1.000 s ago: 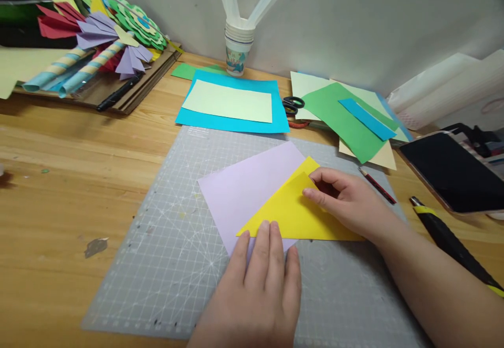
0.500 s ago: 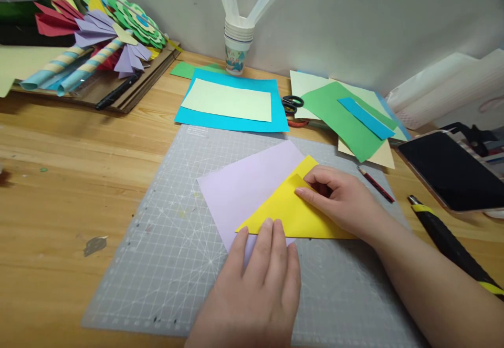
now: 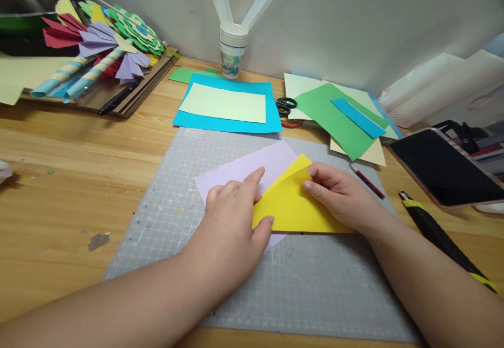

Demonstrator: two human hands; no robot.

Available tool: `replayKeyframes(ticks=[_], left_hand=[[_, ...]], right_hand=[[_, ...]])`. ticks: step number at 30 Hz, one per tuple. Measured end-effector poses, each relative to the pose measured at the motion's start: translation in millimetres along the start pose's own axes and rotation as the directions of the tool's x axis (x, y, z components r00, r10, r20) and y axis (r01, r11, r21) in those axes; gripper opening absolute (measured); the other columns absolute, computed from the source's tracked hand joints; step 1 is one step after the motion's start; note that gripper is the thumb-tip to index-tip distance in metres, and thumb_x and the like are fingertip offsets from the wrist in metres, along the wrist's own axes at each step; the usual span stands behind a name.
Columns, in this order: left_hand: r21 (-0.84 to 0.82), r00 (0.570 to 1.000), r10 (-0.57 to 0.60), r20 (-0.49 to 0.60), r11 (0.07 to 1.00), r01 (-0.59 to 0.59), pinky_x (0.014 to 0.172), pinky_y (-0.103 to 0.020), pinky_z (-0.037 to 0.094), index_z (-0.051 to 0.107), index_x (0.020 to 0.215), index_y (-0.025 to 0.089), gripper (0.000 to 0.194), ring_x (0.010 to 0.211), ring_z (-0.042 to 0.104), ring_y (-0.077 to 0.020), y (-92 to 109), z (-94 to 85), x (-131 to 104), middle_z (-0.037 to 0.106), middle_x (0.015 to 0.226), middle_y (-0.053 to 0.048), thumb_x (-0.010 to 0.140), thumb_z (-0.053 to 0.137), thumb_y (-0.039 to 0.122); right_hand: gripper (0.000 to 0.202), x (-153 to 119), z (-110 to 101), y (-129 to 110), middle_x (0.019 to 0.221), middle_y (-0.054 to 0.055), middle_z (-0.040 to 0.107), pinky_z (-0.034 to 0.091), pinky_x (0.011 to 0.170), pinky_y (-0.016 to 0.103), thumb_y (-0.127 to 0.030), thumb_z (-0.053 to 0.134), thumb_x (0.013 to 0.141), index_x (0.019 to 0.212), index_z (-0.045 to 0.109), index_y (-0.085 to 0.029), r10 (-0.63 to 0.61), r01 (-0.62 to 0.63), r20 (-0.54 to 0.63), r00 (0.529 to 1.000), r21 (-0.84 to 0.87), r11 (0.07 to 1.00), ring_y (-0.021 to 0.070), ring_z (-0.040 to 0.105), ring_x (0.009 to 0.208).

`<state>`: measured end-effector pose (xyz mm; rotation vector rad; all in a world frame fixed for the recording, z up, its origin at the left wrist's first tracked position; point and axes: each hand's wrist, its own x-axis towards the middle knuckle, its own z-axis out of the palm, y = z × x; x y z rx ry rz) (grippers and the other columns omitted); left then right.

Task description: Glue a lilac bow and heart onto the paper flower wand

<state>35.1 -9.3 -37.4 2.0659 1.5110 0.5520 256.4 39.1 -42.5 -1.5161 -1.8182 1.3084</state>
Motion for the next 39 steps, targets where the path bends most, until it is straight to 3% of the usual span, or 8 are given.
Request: replayKeyframes(ticks=[4, 9, 13, 17, 22, 27, 33, 39], left_hand=[[0.155, 0.998, -0.029, 0.063, 0.988, 0.019, 0.088, -0.047, 0.038, 0.041, 0.131, 0.017, 0.048, 0.090, 0.056, -0.0240, 4, -8.6, 1, 0.063, 0.092, -0.007, 0.084, 0.049, 0.026], [0.470, 0.986, 0.041, 0.161, 0.875, -0.113, 0.075, -0.046, 0.040, 0.057, 0.103, 0.019, 0.022, 0.076, 0.056, -0.0275, 9, -19.6, 0, 0.061, 0.074, -0.006, 0.086, 0.043, 0.023], [0.584, 0.974, 0.092, 0.206, 0.787, -0.198, 0.072, -0.043, 0.040, 0.059, 0.096, 0.018, 0.020, 0.073, 0.054, -0.0257, 11, -23.2, -8, 0.060, 0.075, -0.006, 0.083, 0.044, 0.014], [0.576, 0.941, 0.288, 0.179, 0.745, -0.338, 0.069, -0.038, 0.041, 0.061, 0.106, 0.018, 0.031, 0.076, 0.054, -0.0231, 11, -17.0, -21, 0.062, 0.086, -0.006, 0.077, 0.048, 0.014], [0.587, 0.812, 0.582, 0.053, 0.639, -0.497, 0.081, -0.035, 0.042, 0.066, 0.103, 0.013, 0.032, 0.098, 0.055, -0.0230, 7, 7.2, -41, 0.065, 0.111, -0.009, 0.081, 0.042, 0.015], [0.612, 0.798, 0.599, 0.065, 0.607, -0.506, 0.088, -0.035, 0.042, 0.060, 0.115, 0.009, 0.037, 0.109, 0.054, -0.0233, 4, 22.7, -51, 0.062, 0.122, -0.010, 0.084, 0.042, 0.015], [0.613, 0.822, 0.566, 0.063, 0.628, -0.479, 0.088, -0.038, 0.044, 0.060, 0.116, 0.011, 0.035, 0.108, 0.057, -0.0224, 7, 24.0, -51, 0.064, 0.119, -0.009, 0.087, 0.041, 0.018], [0.627, 0.808, 0.584, 0.071, 0.604, -0.492, 0.084, -0.040, 0.047, 0.059, 0.116, 0.010, 0.035, 0.108, 0.057, -0.0236, 7, 22.5, -51, 0.063, 0.121, -0.010, 0.088, 0.041, 0.019]], right_hand=[[0.021, 1, 3, 0, 0.068, -0.002, 0.049, 0.035, 0.052, 0.024, -0.041, 0.055, 0.081, 0.074, 0.049, -0.022, 0.003, -0.019, -0.102, 0.995, -0.158, 0.987, 0.0132, 0.045, 0.061], [0.020, 2, 7, -1, 0.065, -0.003, 0.052, 0.033, 0.052, 0.026, -0.039, 0.059, 0.078, 0.073, 0.051, -0.022, -0.041, -0.029, -0.174, 0.984, -0.382, 0.924, 0.0133, 0.045, 0.058], [0.017, 2, 7, -2, 0.065, -0.002, 0.057, 0.033, 0.051, 0.026, -0.038, 0.058, 0.080, 0.074, 0.054, -0.022, -0.059, -0.038, -0.192, 0.980, -0.464, 0.885, 0.0134, 0.046, 0.056], [0.018, 3, 7, -3, 0.065, -0.002, 0.057, 0.034, 0.051, 0.026, -0.038, 0.058, 0.080, 0.074, 0.055, -0.022, -0.066, -0.026, -0.185, 0.981, -0.454, 0.891, 0.0133, 0.047, 0.057], [0.019, 4, 7, -4, 0.065, -0.001, 0.058, 0.035, 0.051, 0.026, -0.039, 0.057, 0.081, 0.073, 0.056, -0.021, -0.080, -0.007, -0.169, 0.982, -0.462, 0.887, 0.0139, 0.048, 0.057], [0.022, 4, 7, -3, 0.065, 0.000, 0.056, 0.035, 0.051, 0.027, -0.041, 0.055, 0.082, 0.074, 0.054, -0.021, -0.086, 0.000, -0.153, 0.984, -0.486, 0.874, 0.0143, 0.048, 0.057], [0.021, 6, 8, -4, 0.064, -0.001, 0.055, 0.034, 0.051, 0.027, -0.039, 0.053, 0.084, 0.073, 0.053, -0.022, -0.075, -0.007, -0.137, 0.988, -0.517, 0.856, 0.0141, 0.047, 0.057], [0.022, 5, 8, -4, 0.064, 0.000, 0.055, 0.033, 0.051, 0.027, -0.039, 0.052, 0.084, 0.072, 0.053, -0.021, -0.086, 0.004, -0.130, 0.988, -0.530, 0.848, 0.0141, 0.047, 0.056]])
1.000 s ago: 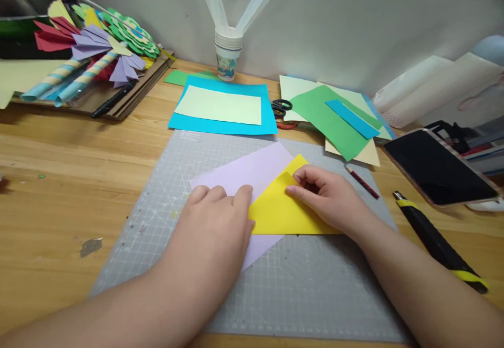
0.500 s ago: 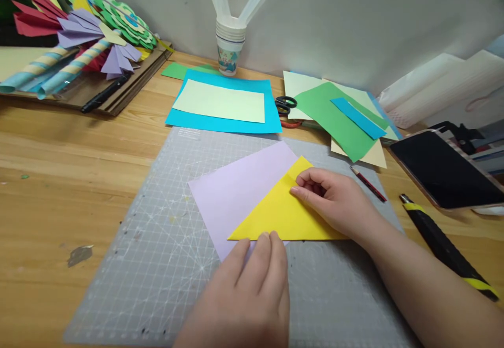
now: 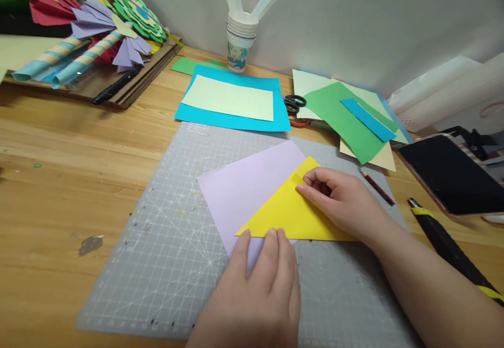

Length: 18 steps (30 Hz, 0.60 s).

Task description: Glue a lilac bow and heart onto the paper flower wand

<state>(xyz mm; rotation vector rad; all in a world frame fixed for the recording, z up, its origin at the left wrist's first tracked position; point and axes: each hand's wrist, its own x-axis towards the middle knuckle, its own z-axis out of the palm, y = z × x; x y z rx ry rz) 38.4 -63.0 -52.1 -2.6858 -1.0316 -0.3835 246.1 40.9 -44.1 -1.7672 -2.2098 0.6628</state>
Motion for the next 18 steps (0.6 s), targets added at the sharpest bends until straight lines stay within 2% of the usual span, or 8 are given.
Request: replayKeyframes(ticks=[8, 18], left_hand=[[-0.001, 1.000, 0.001, -0.001, 1.000, -0.001, 0.085, -0.039, 0.048, 0.061, 0.115, 0.010, 0.035, 0.111, 0.056, -0.0243, -0.5, 0.2, 0.2, 0.061, 0.123, -0.011, 0.089, 0.040, 0.021], [-0.015, 0.999, -0.008, -0.045, 1.000, 0.007, 0.081, -0.042, 0.049, 0.064, 0.109, 0.011, 0.034, 0.105, 0.060, -0.0249, -1.0, 0.3, 2.8, 0.065, 0.118, -0.011, 0.088, 0.039, 0.017]], right_hand=[[0.023, 1.1, -0.7, 0.2, 0.064, -0.001, 0.054, 0.033, 0.051, 0.027, -0.040, 0.050, 0.086, 0.072, 0.051, -0.022, -0.022, 0.023, 0.011, 1.000, -0.028, 0.999, 0.0144, 0.046, 0.057], [0.023, 1.0, -1.9, -1.9, 0.064, -0.001, 0.053, 0.032, 0.051, 0.027, -0.040, 0.050, 0.085, 0.071, 0.050, -0.022, -0.007, 0.007, 0.026, 1.000, -0.031, 1.000, 0.0141, 0.044, 0.057]])
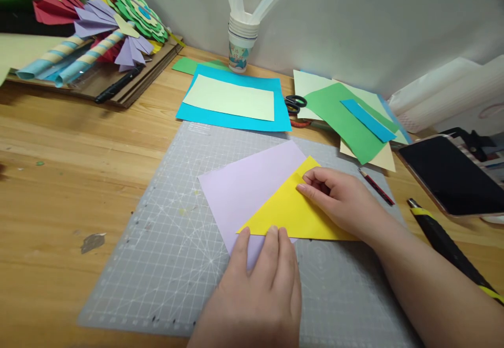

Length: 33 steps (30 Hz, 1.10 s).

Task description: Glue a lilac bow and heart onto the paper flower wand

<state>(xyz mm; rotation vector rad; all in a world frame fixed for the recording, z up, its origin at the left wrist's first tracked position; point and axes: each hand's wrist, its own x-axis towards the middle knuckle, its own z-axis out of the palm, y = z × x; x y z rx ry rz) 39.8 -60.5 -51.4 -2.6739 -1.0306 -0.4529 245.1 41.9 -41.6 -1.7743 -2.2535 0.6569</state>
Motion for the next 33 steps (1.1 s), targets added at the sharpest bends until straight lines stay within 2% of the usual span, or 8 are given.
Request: replayKeyframes(ticks=[4, 7, 10, 13, 21, 25, 33], left_hand=[[-0.015, 1.000, 0.012, 0.012, 1.000, -0.012, 0.081, -0.043, 0.048, 0.064, 0.110, 0.011, 0.033, 0.104, 0.060, -0.0253, 1, -0.6, 1, 0.065, 0.118, -0.012, 0.088, 0.039, 0.016], [-0.014, 1.000, 0.011, 0.013, 1.000, -0.011, 0.081, -0.043, 0.048, 0.064, 0.110, 0.011, 0.033, 0.104, 0.060, -0.0254, 0, -0.3, 1, 0.065, 0.118, -0.011, 0.088, 0.040, 0.016], [-0.003, 1.000, 0.008, 0.010, 1.000, -0.008, 0.080, -0.042, 0.049, 0.064, 0.110, 0.011, 0.033, 0.104, 0.060, -0.0252, 0, 0.5, -1, 0.065, 0.117, -0.011, 0.088, 0.041, 0.017], [0.000, 1.000, -0.001, 0.012, 1.000, 0.001, 0.081, -0.040, 0.049, 0.063, 0.111, 0.011, 0.033, 0.105, 0.059, -0.0244, 1, 1.3, -2, 0.065, 0.118, -0.010, 0.088, 0.041, 0.019], [0.001, 0.999, -0.011, 0.053, 1.000, 0.011, 0.090, -0.041, 0.045, 0.059, 0.118, 0.012, 0.035, 0.115, 0.054, -0.0249, 3, 3.7, -2, 0.059, 0.126, -0.011, 0.089, 0.041, 0.022], [0.000, 0.998, 0.005, 0.057, 1.000, -0.005, 0.089, -0.042, 0.045, 0.059, 0.117, 0.012, 0.035, 0.115, 0.055, -0.0256, 2, 3.2, -3, 0.059, 0.126, -0.012, 0.089, 0.041, 0.022], [0.003, 0.999, 0.012, 0.031, 1.000, -0.012, 0.086, -0.042, 0.045, 0.061, 0.114, 0.011, 0.034, 0.110, 0.057, -0.0254, 1, 2.9, 0, 0.062, 0.122, -0.011, 0.089, 0.040, 0.021]], right_hand=[[0.024, 2, -3, -5, 0.064, -0.001, 0.053, 0.032, 0.051, 0.027, -0.040, 0.047, 0.086, 0.071, 0.050, -0.022, 0.009, -0.009, 0.006, 1.000, -0.004, 1.000, 0.0147, 0.046, 0.058], [0.032, 7, -5, -9, 0.059, -0.001, 0.051, 0.029, 0.046, 0.026, -0.049, 0.050, 0.083, 0.067, 0.048, -0.022, 0.048, -0.047, 0.030, 0.998, -0.038, 0.998, 0.0141, 0.044, 0.053], [0.041, 10, -4, -8, 0.054, -0.003, 0.045, 0.024, 0.043, 0.026, -0.056, 0.055, 0.077, 0.059, 0.041, -0.022, 0.050, -0.047, 0.039, 0.998, -0.083, 0.995, 0.0126, 0.040, 0.049], [0.044, 11, -2, -3, 0.053, -0.003, 0.043, 0.025, 0.044, 0.026, -0.055, 0.055, 0.078, 0.057, 0.036, -0.021, 0.023, -0.020, 0.040, 0.999, -0.063, 0.998, 0.0119, 0.038, 0.048], [0.043, 10, 0, -2, 0.055, -0.003, 0.042, 0.025, 0.046, 0.026, -0.054, 0.055, 0.080, 0.058, 0.037, -0.021, 0.038, -0.035, 0.055, 0.998, -0.064, 0.997, 0.0122, 0.037, 0.052], [0.039, 10, -2, -4, 0.057, -0.003, 0.044, 0.025, 0.047, 0.026, -0.053, 0.053, 0.081, 0.060, 0.041, -0.021, 0.043, -0.037, 0.072, 0.997, -0.075, 0.996, 0.0130, 0.038, 0.053], [0.038, 9, -3, -8, 0.057, -0.003, 0.046, 0.024, 0.048, 0.026, -0.049, 0.047, 0.084, 0.061, 0.040, -0.021, 0.027, -0.021, 0.055, 0.998, -0.113, 0.993, 0.0128, 0.040, 0.053]])
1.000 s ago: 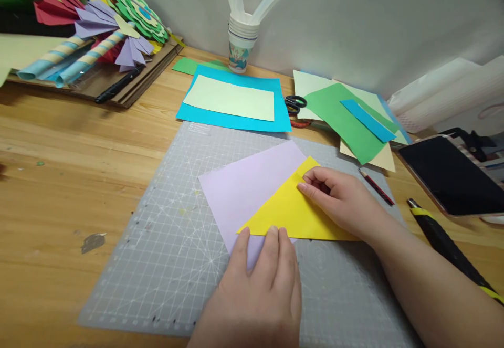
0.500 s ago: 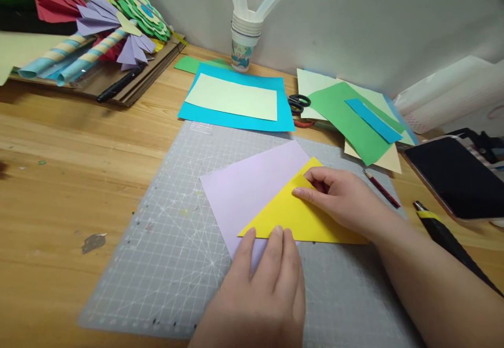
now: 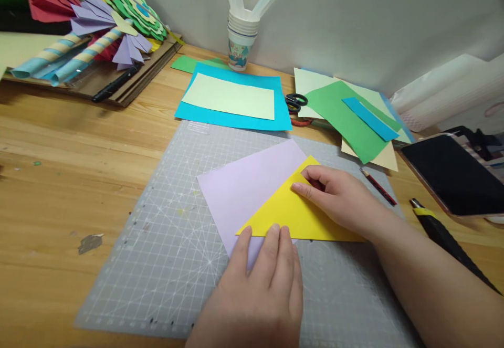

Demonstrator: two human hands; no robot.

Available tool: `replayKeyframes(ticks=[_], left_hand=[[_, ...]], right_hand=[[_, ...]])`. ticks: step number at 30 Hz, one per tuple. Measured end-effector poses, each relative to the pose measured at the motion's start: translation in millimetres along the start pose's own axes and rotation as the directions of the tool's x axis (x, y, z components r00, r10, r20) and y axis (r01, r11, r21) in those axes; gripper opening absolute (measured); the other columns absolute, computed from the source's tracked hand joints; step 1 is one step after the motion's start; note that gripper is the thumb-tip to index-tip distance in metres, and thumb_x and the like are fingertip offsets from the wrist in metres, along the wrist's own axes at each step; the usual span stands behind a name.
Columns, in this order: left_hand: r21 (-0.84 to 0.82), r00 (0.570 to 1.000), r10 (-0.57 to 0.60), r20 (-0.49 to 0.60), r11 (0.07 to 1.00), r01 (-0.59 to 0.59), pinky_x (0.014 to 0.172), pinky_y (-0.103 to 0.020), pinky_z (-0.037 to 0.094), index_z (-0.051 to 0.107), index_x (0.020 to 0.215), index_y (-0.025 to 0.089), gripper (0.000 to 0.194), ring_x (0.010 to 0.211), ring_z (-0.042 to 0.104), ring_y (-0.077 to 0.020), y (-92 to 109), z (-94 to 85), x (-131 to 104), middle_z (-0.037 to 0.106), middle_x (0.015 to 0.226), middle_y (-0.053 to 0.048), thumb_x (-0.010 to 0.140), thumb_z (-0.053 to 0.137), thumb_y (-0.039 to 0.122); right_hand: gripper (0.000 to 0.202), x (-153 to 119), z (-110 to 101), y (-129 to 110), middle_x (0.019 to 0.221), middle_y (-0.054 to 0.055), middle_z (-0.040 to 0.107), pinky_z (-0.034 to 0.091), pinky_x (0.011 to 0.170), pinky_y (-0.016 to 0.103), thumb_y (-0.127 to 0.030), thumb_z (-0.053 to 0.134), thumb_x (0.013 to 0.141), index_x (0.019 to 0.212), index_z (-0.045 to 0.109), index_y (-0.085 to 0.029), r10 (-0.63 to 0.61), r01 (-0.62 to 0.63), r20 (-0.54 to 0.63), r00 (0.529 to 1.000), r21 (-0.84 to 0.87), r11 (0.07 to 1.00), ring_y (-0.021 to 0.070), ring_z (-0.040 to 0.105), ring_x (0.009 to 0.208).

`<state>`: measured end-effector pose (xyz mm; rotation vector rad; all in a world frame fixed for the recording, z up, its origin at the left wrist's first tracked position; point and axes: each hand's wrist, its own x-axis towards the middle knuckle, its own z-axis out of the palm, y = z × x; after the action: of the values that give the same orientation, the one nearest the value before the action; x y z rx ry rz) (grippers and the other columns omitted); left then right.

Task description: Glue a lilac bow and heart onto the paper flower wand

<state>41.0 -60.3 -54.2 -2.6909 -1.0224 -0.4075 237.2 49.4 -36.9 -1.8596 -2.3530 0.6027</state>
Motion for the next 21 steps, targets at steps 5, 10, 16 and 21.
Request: replayKeyframes(ticks=[5, 10, 16, 21], left_hand=[[0.008, 1.000, -0.003, 0.016, 1.000, 0.002, 0.088, -0.043, 0.044, 0.058, 0.117, 0.010, 0.035, 0.113, 0.055, -0.0262, 1.2, -0.4, -1.5, 0.061, 0.124, -0.012, 0.089, 0.040, 0.021], [0.004, 1.000, 0.002, 0.010, 1.000, -0.002, 0.089, -0.042, 0.042, 0.058, 0.117, 0.010, 0.035, 0.112, 0.055, -0.0255, 1.4, 0.3, -1.8, 0.060, 0.125, -0.012, 0.090, 0.041, 0.022], [-0.024, 0.999, -0.004, -0.038, 1.000, 0.003, 0.089, -0.043, 0.040, 0.059, 0.116, 0.014, 0.034, 0.113, 0.055, -0.0243, 0.3, 0.2, 1.0, 0.061, 0.123, -0.008, 0.091, 0.039, 0.023], [-0.028, 0.999, 0.001, -0.035, 1.000, -0.002, 0.088, -0.042, 0.040, 0.060, 0.114, 0.014, 0.033, 0.111, 0.057, -0.0234, 0.6, 1.2, 0.0, 0.063, 0.121, -0.008, 0.091, 0.040, 0.023]], right_hand=[[0.035, 0.1, 0.8, -5.0, 0.059, -0.003, 0.048, 0.024, 0.048, 0.025, -0.048, 0.047, 0.084, 0.063, 0.044, -0.021, 0.040, -0.040, -0.001, 0.999, -0.044, 0.998, 0.0130, 0.043, 0.054], [0.034, 0.7, 2.1, -4.7, 0.059, -0.003, 0.049, 0.025, 0.048, 0.025, -0.048, 0.047, 0.084, 0.063, 0.045, -0.021, 0.040, -0.040, -0.005, 0.999, -0.061, 0.997, 0.0128, 0.043, 0.054], [0.034, 0.8, 2.0, -4.4, 0.059, -0.003, 0.049, 0.025, 0.048, 0.026, -0.048, 0.047, 0.084, 0.064, 0.045, -0.021, 0.038, -0.038, -0.008, 0.999, -0.057, 0.998, 0.0124, 0.042, 0.053], [0.035, 0.0, -0.1, -3.8, 0.059, -0.003, 0.049, 0.025, 0.048, 0.026, -0.048, 0.045, 0.086, 0.064, 0.045, -0.021, 0.029, -0.029, 0.021, 0.999, -0.024, 0.999, 0.0130, 0.043, 0.054]])
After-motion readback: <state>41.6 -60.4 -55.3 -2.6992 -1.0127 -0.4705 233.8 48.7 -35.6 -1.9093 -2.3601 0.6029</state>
